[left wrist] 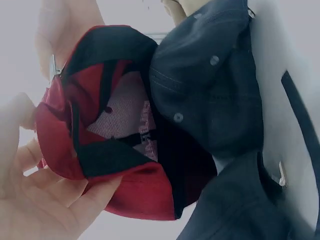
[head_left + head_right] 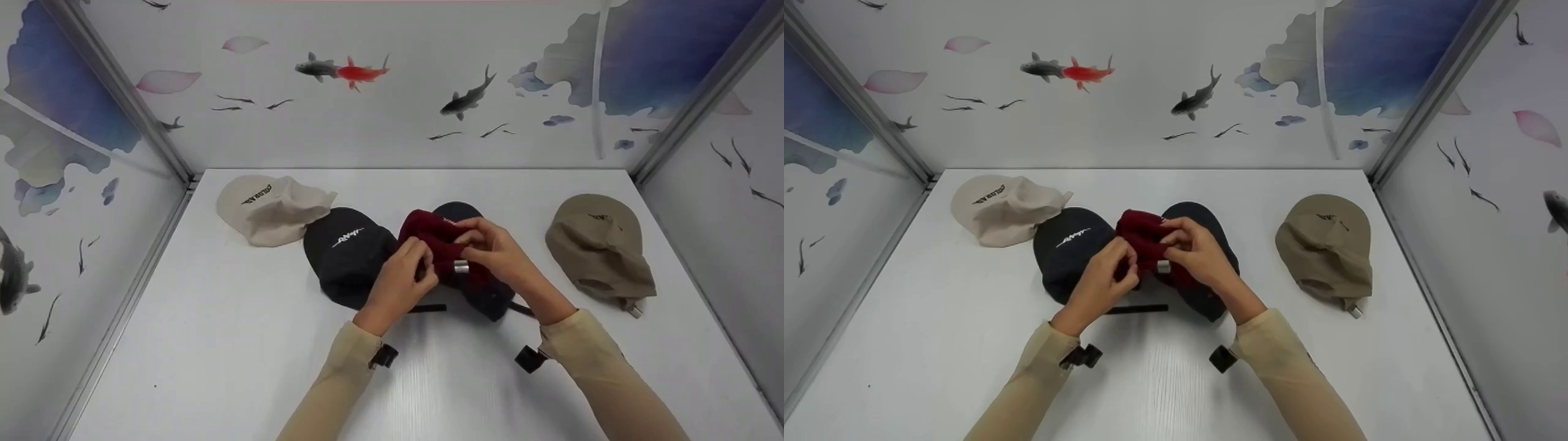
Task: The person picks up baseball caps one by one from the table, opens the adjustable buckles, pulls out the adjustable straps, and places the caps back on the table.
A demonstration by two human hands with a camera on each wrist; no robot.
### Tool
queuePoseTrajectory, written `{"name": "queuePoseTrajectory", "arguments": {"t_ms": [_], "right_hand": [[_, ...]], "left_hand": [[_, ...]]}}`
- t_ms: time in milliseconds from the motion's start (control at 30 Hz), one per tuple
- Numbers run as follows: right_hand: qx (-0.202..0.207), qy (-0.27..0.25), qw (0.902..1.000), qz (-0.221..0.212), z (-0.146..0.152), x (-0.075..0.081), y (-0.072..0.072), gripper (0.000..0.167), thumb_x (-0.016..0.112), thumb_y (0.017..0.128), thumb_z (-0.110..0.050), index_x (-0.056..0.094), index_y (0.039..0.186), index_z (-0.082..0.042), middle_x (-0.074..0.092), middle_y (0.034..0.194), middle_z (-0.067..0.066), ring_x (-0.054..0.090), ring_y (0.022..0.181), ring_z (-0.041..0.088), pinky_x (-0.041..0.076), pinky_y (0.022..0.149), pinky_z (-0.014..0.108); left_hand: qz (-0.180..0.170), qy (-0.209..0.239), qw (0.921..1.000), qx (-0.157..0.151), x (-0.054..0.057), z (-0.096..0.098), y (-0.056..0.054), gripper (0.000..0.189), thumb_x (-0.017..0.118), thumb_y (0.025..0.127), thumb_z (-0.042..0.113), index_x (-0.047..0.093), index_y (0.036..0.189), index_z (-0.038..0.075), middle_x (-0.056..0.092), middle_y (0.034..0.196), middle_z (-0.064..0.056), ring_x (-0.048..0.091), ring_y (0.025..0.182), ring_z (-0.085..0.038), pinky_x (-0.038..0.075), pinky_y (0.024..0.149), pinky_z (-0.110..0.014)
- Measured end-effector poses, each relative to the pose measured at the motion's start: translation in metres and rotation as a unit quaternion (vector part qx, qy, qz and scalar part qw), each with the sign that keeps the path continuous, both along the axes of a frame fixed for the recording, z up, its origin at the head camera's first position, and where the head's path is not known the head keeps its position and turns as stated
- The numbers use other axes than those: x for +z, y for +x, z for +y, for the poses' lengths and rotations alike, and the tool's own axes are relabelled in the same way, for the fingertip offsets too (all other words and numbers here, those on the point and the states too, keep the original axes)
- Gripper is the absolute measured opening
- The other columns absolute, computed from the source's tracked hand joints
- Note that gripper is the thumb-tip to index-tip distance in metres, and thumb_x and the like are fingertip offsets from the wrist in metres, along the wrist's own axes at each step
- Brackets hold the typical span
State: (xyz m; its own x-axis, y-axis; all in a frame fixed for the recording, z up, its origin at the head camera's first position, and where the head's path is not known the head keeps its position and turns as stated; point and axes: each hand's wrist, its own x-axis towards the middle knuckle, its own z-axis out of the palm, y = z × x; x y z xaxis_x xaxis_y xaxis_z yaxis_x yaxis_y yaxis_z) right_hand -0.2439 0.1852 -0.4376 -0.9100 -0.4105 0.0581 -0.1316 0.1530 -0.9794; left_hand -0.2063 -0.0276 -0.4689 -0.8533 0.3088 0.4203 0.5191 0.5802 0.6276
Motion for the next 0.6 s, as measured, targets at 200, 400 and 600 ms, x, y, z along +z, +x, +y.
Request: {"name": "queuePoseTrajectory", "arguments": {"t_ms": [200, 400, 600], "right_hand": [[-0.031, -0.035, 0.9988, -0.014, 0.0038, 0.0003, 0.0016, 0.038, 0.055, 0.092, 0.006, 0.049, 0.129, 0.005, 0.067, 0.095, -0.012, 0.063, 0.090, 0.004, 0.052, 0.079, 0.018], [0.050, -0.043, 0.9973, -0.034, 0.0069, -0.0028, 0.0036, 0.052, 0.058, 0.094, 0.001, 0.040, 0.143, 0.000, 0.065, 0.117, -0.006, 0.062, 0.108, 0.010, 0.055, 0.087, 0.023], [0.093, -0.049, 0.9942, -0.021, 0.0080, -0.0063, 0.0033, 0.059, 0.062, 0.091, 0.005, 0.037, 0.144, 0.005, 0.065, 0.117, -0.008, 0.063, 0.106, 0.009, 0.055, 0.088, 0.022]], "left_hand": [[0.025, -0.069, 0.9971, 0.019, -0.0015, -0.0041, 0.0007, 0.007, 0.059, 0.090, 0.008, 0.053, 0.090, 0.012, 0.057, 0.124, -0.003, 0.052, 0.074, -0.008, 0.044, 0.065, -0.017], [0.013, -0.026, 0.9995, 0.012, 0.0041, -0.0034, 0.0005, 0.009, 0.058, 0.090, 0.006, 0.050, 0.090, 0.010, 0.053, 0.093, -0.002, 0.049, 0.073, -0.008, 0.042, 0.063, -0.018], [0.009, 0.008, 0.9995, 0.029, 0.0057, -0.0010, 0.0002, 0.009, 0.058, 0.090, 0.005, 0.050, 0.090, 0.009, 0.051, 0.088, -0.002, 0.050, 0.072, -0.009, 0.043, 0.064, -0.020]]}}
